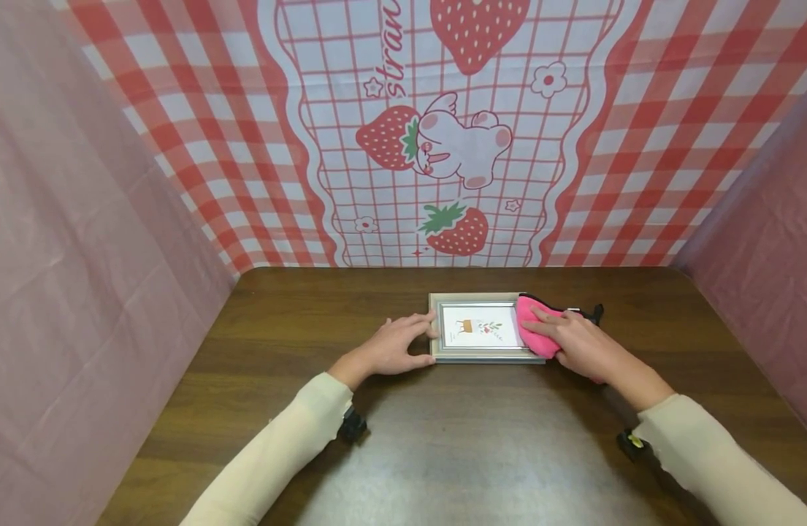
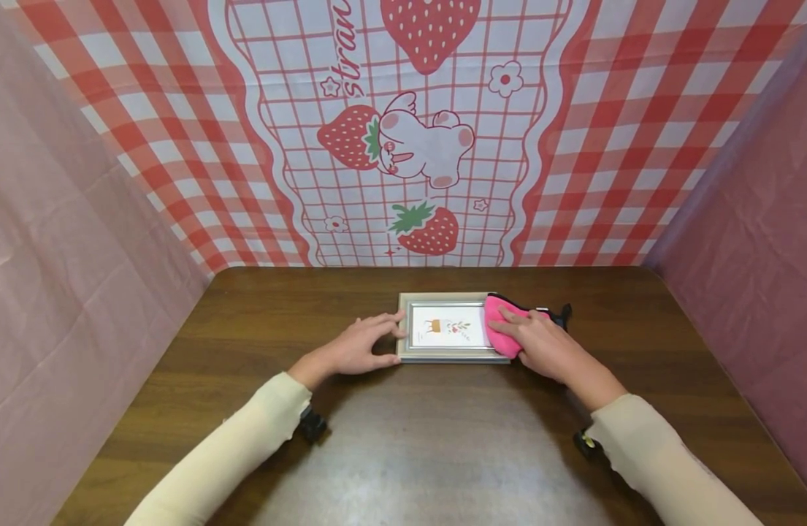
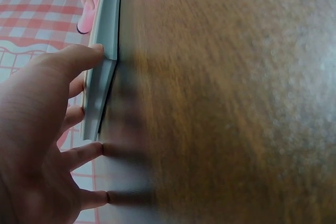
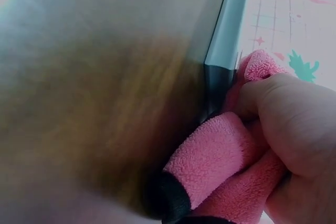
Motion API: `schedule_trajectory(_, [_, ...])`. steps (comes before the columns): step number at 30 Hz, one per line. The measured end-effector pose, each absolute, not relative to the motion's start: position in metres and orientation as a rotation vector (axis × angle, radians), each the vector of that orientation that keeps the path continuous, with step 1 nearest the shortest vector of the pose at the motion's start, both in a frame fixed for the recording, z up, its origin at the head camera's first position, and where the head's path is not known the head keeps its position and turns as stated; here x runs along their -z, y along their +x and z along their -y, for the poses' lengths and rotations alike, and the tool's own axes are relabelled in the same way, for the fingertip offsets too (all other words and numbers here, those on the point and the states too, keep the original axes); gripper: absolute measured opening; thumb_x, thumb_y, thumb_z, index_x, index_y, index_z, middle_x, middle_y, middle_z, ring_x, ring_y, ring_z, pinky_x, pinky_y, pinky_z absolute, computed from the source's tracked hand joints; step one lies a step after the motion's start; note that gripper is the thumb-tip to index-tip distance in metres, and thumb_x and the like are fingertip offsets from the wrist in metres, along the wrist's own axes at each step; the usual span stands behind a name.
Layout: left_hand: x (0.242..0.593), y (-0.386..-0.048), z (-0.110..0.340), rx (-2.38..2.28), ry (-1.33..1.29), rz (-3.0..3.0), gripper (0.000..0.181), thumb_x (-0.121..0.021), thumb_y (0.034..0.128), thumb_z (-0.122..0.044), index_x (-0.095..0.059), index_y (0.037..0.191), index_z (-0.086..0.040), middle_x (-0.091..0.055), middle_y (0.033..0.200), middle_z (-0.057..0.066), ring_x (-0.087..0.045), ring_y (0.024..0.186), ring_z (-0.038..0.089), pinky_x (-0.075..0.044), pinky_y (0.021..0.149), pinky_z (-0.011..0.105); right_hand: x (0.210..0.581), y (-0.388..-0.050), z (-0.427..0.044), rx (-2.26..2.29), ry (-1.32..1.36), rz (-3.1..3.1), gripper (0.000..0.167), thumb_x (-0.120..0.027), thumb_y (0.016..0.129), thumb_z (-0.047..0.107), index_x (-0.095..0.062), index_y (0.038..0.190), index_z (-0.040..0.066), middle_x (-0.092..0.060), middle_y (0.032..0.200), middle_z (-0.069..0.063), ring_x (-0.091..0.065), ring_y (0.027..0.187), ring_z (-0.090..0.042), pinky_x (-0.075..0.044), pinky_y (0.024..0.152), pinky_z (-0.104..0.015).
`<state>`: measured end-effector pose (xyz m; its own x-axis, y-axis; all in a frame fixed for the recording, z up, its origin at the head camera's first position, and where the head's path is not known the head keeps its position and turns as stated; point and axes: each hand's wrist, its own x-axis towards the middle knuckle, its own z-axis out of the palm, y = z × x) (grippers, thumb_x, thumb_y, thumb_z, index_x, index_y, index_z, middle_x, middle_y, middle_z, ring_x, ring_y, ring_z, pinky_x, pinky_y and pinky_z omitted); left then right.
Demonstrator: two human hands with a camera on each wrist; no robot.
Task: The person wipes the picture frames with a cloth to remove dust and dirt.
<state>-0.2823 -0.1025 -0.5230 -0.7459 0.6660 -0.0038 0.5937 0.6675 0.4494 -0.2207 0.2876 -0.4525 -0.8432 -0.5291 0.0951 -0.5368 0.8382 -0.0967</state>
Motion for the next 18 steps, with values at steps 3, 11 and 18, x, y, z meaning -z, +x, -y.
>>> schedule_trajectory(3, [0.521,-0.282,0.102,-0.654,1.024,-2.706,0.053,-0.074,0.1054,-0.056,-0.068,0.152,-0.03,-0.029,0.189,-0.006,-0.035,0.173,0.036,-0.026,0.13,0.087,0.45,-0.229,-0.286,-0.171,0.844,2.964,0.069,-0.083,0.085,-0.009,-0.072,0.151,0.008,-0.063,0.16,-0.031,-0.071,0.123,-0.055,-0.058,0.105,-0.07])
schedule_trajectory(11, [0.524,-0.283,0.103,-0.644,1.016,-2.702,0.056,-0.072,0.1054,-0.059,-0.067,0.153,-0.032,-0.028,0.189,-0.007,-0.035,0.173,0.036,-0.024,0.13,0.088,0.449,-0.25,-0.284,-0.18,0.79,3.002,0.067,-0.083,0.087,-0.007,-0.072,0.151,0.008,-0.061,0.161,-0.033,-0.071,0.119,-0.059,-0.061,0.099,-0.071])
schedule_trajectory(18, [0.517,-0.28,0.102,-0.67,1.024,-2.679,0.054,-0.072,0.1069,-0.056,-0.067,0.154,-0.03,-0.027,0.189,-0.005,-0.033,0.175,0.034,-0.023,0.13,0.089,0.446,-0.261,-0.284,-0.203,0.781,3.012,0.066,-0.083,0.087,-0.006,-0.072,0.151,0.008,-0.064,0.157,-0.033,-0.071,0.115,-0.055,-0.061,0.093,-0.067])
